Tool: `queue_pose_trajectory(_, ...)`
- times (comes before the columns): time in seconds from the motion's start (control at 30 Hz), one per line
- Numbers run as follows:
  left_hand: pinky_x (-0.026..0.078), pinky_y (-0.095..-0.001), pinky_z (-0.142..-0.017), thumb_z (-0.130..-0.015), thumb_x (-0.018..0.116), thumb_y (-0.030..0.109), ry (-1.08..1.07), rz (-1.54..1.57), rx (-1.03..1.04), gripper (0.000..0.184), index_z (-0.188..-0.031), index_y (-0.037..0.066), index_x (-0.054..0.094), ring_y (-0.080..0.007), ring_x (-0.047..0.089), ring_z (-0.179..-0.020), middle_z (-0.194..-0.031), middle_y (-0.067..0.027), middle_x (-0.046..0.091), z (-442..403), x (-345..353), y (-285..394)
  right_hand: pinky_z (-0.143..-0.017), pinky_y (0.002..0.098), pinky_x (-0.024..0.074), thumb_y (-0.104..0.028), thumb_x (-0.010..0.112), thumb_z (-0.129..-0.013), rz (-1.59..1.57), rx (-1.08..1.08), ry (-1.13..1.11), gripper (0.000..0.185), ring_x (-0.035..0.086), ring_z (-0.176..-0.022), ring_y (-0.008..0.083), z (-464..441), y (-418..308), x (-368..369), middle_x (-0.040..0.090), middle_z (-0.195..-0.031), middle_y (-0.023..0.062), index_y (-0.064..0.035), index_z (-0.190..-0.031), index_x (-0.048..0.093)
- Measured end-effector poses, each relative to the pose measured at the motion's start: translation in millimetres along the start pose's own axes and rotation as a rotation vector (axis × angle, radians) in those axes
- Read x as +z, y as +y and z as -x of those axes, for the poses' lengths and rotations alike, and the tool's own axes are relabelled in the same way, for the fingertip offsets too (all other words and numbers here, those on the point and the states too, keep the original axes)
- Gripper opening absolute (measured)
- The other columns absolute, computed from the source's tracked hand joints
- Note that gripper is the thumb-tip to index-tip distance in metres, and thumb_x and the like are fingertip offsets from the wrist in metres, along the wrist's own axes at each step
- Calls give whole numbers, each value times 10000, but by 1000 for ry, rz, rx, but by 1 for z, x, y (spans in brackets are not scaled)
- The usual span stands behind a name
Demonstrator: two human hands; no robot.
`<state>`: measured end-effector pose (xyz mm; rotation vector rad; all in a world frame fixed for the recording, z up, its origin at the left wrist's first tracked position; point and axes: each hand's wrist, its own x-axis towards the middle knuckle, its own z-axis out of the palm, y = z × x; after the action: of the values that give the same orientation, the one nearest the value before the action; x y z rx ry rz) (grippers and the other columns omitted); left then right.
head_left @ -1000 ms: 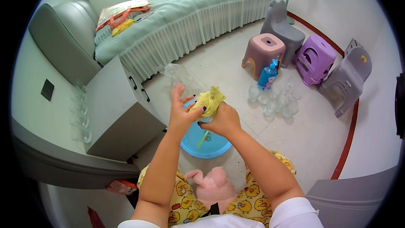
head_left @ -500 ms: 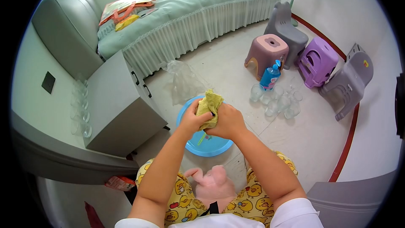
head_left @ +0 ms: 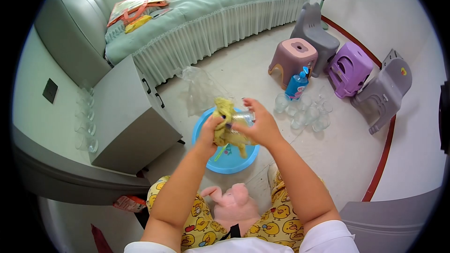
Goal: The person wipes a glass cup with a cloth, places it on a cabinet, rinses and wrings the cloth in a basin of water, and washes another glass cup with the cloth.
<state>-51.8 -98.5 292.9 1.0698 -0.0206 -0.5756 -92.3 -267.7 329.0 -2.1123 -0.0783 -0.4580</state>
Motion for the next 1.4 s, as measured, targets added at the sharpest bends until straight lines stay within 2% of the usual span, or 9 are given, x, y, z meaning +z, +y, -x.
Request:
queue_pose_trajectory(0.17,440,-403,-876,-828,459,363,70,461,-70,416,-1133,87,522,-258,536,-1035,-1132,-87,554,12,-6,31,-884,289,391,-486,622,-717,-521,555,42,635,503,-1061,249,-18,52,-6,532,-1143,138,-29,-1142,506)
queue_pose_trajectory(0.33,398,-455,-939,-839,404,457,-86,668,17,505,-1198,112,490,-298,480,-1114,-1204,-94,512,22,-8,47,-913,497,258,-643,456,-770,-609,1061,-199,624,402,-1130,225,-3,76,21,536,-1123,44,-143,-1137,512)
queue_pose_trajectory(0.47,397,-455,-944,-840,402,481,-125,722,19,524,-1204,114,485,-301,470,-1130,-1223,-98,498,23,-6,51,-970,474,236,-632,459,-783,-1016,985,-409,639,474,-1080,218,11,72,32,549,-1134,57,-137,-1187,465)
queue_pose_trajectory(0.6,410,-449,-913,-841,360,501,-87,733,2,535,-1201,127,490,-288,475,-1120,-1214,-77,507,25,1,52,-880,383,375,-391,498,-858,-1221,853,-493,347,540,-964,189,16,48,34,590,-1027,29,-107,-1052,539)
queue_pose_trajectory(0.63,412,-448,-911,-843,364,500,-74,741,2,531,-1198,126,492,-288,478,-1117,-1211,-77,510,24,1,52,-837,329,441,-236,497,-869,-1253,770,-400,228,562,-961,190,14,52,37,595,-1012,63,-58,-1001,553)
queue_pose_trajectory(0.77,422,-440,-901,-843,377,499,-94,770,18,519,-1189,131,498,-285,489,-1104,-1201,-75,518,19,-1,46,-811,336,492,-152,470,-883,-1441,722,-246,188,589,-918,197,-2,37,17,590,-1007,121,-5,-980,536)
queue_pose_trajectory(1.1,429,-420,-894,-842,374,503,-13,745,15,504,-1172,148,511,-263,505,-1078,-1175,-63,534,22,7,45,-809,354,488,-178,396,-929,-1297,727,-147,264,579,-969,223,3,28,16,581,-1053,126,-3,-1099,498)
queue_pose_trajectory(1.3,442,-408,-866,-842,366,504,22,748,-7,496,-1161,155,516,-253,510,-1055,-1155,-52,538,19,3,44,-910,472,411,-448,302,-857,-1713,802,-334,565,530,-1065,309,5,-2,-3,525,-1195,158,-38,-1206,473)
queue_pose_trajectory(1.4,446,-398,-848,-842,361,510,27,744,-9,497,-1157,159,518,-246,510,-1040,-1147,-48,537,15,3,39,-936,462,391,-388,304,-851,-1804,781,-142,532,516,-1086,300,9,-4,-4,526,-1194,149,-46,-1226,463)
